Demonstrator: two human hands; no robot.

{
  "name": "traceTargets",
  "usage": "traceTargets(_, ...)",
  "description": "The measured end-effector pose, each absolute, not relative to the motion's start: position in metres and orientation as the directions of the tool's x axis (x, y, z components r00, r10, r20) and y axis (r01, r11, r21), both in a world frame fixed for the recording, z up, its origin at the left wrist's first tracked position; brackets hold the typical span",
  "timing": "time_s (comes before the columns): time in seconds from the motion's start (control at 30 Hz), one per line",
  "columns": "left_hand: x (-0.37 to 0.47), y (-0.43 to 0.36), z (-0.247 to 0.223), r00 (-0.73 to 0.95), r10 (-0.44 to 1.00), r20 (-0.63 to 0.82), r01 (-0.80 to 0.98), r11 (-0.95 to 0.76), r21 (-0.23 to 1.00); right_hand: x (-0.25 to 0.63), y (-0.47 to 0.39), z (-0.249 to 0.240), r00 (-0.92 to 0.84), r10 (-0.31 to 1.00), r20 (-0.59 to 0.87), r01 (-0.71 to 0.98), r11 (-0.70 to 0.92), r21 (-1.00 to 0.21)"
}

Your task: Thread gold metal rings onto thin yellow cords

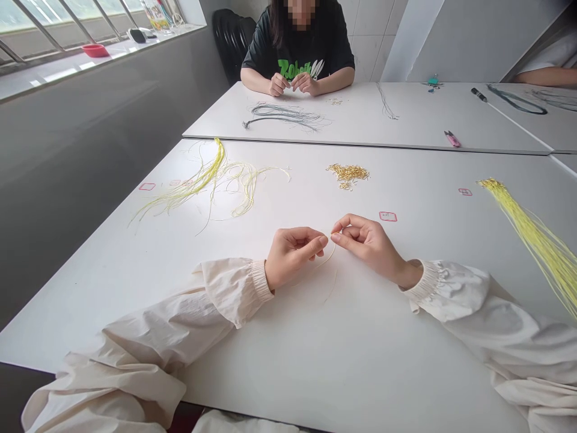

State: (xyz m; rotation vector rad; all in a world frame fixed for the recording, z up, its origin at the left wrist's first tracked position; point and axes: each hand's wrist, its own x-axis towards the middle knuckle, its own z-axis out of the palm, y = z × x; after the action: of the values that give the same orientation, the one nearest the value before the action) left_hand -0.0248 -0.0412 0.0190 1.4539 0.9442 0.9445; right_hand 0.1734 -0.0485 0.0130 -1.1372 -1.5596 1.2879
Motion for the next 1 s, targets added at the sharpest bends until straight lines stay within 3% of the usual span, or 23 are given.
traceTargets(0.27, -0.025, -0.044, 0.020, 0.398, 0.915, 0.071, 0.011, -0.082, 0.997, 0.181, -0.040, 0.014, -0.374, 0.927, 0.010, -0.077, -0.020, -0.997)
traceTargets(0.4, -0.025, -0.044, 0.019, 0.400, 0.914, 0.073, 0.009, -0.083, 0.996, 0.180, -0.040, 0.014, -0.395, 0.917, 0.058, -0.077, 0.030, -0.997)
traceTargets(0.6, -0.025, -0.045, 0.016, 0.441, 0.895, 0.065, 0.026, -0.085, 0.996, 0.185, -0.036, 0.017, -0.401, 0.916, 0.014, -0.073, -0.016, -0.997)
traceTargets(0.73, -0.026, -0.046, 0.015, 0.447, 0.890, 0.084, 0.026, -0.108, 0.994, 0.190, -0.034, 0.019, -0.516, 0.856, 0.009, -0.001, 0.011, -1.000)
traceTargets(0.83, -0.027, -0.046, 0.014, 0.467, 0.880, 0.090, 0.032, -0.119, 0.992, 0.193, -0.032, 0.019, -0.495, 0.869, 0.019, 0.057, 0.054, -0.997)
traceTargets(1.0, -0.028, -0.046, 0.012, 0.472, 0.876, 0.101, 0.095, -0.165, 0.982, 0.193, -0.030, 0.019, -0.496, 0.868, 0.020, 0.007, 0.027, -1.000)
